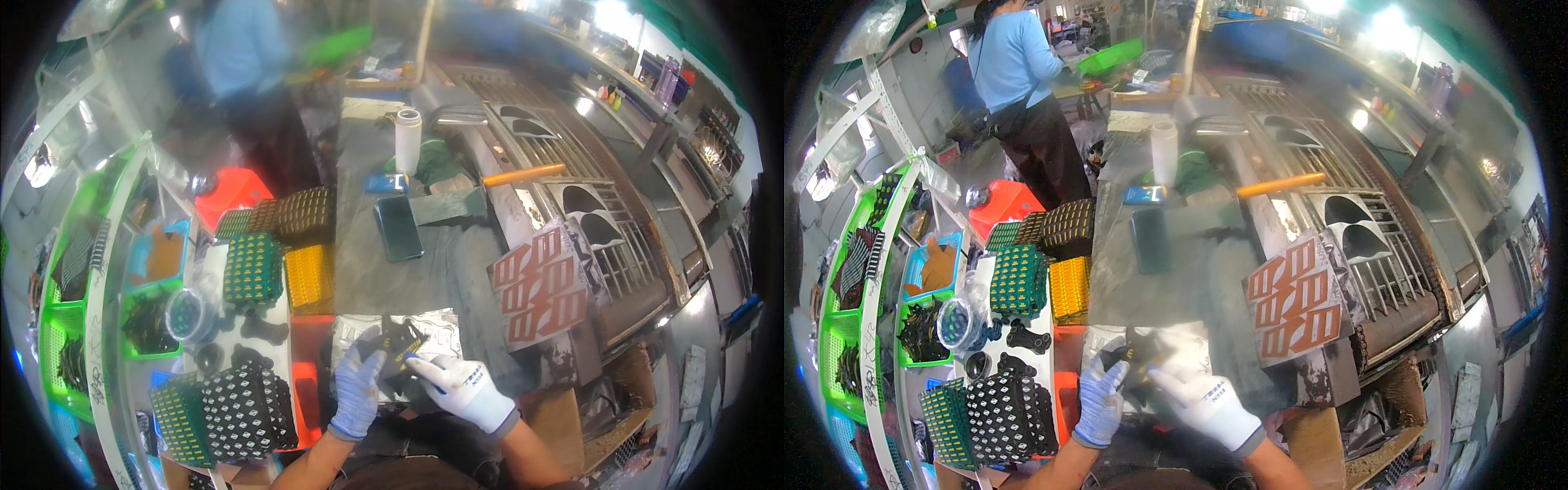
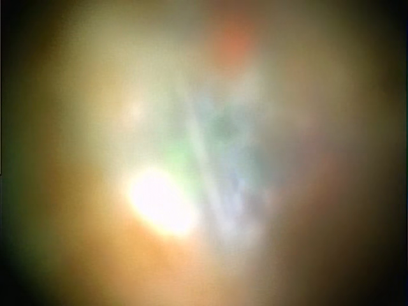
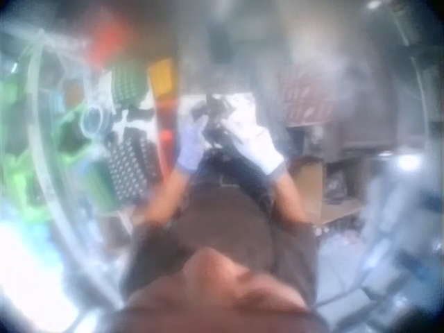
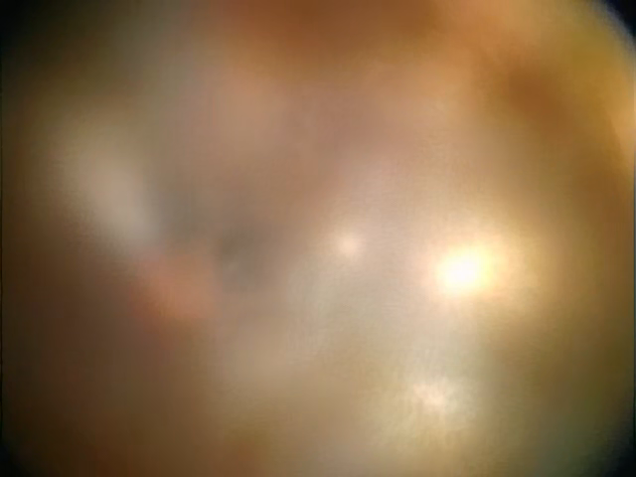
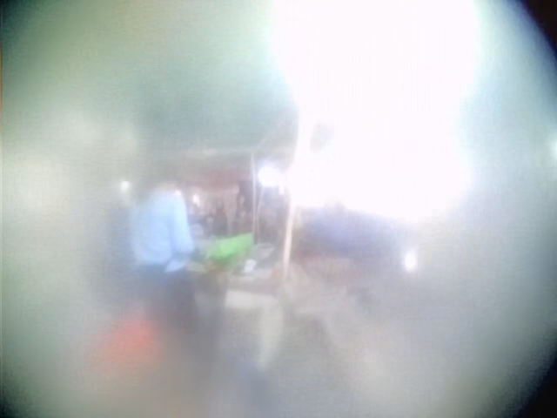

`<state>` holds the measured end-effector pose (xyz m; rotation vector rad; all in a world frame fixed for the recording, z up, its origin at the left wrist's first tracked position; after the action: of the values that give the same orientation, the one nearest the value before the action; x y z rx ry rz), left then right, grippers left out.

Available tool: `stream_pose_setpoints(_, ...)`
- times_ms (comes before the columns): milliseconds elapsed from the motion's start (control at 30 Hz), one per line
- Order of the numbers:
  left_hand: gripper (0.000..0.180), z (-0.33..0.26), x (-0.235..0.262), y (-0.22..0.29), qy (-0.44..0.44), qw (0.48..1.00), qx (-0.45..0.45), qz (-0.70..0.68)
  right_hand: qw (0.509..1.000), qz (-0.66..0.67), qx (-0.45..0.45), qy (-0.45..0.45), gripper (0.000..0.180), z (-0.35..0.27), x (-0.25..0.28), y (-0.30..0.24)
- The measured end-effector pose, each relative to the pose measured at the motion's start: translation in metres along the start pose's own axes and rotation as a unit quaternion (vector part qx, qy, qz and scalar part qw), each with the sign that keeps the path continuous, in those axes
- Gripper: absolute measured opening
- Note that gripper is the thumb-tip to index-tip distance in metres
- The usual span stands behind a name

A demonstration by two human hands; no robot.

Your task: The person separates individual shoe parts from a sheet of connected components using gloved hands. They peel off each piece and place them into a nearby bin. The task is performed repeatedly with multiple sheets of components.

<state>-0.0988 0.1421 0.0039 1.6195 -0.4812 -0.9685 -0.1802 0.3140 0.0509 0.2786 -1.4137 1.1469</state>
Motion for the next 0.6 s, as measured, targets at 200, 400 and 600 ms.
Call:
stream_pose_setpoints(200, 0.042, 0.02, 0.033, 0.0, 0.123, 0.991, -0.035, 0.025, 0.997, -0.009, -0.075, 0.018, 0.037, 0.012, 0.004, 0.034)
stream_pose_setpoints(400, 0.042, 0.017, 0.033, 0.0, 0.071, 0.996, 0.055, 0.002, 0.958, 0.25, -0.082, 0.115, 0.043, 0.028, 0.0, 0.016)
stream_pose_setpoints(600, 0.048, 0.021, 0.02, 0.004, -0.075, 0.993, 0.068, -0.063, 0.989, 0.123, 0.041, 0.074, 0.049, 0.042, -0.001, -0.022)
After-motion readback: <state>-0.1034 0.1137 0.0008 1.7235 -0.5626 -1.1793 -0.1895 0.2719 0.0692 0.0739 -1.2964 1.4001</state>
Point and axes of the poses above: each hand's wrist, its own z-axis towards the middle knuckle, its own x-axis out of the back of the hand, y = z × x, the point moved 5 cm from there along z, towards the middle knuckle, and after that the axes turned 7 degrees about -x, right-handed, at the moved point
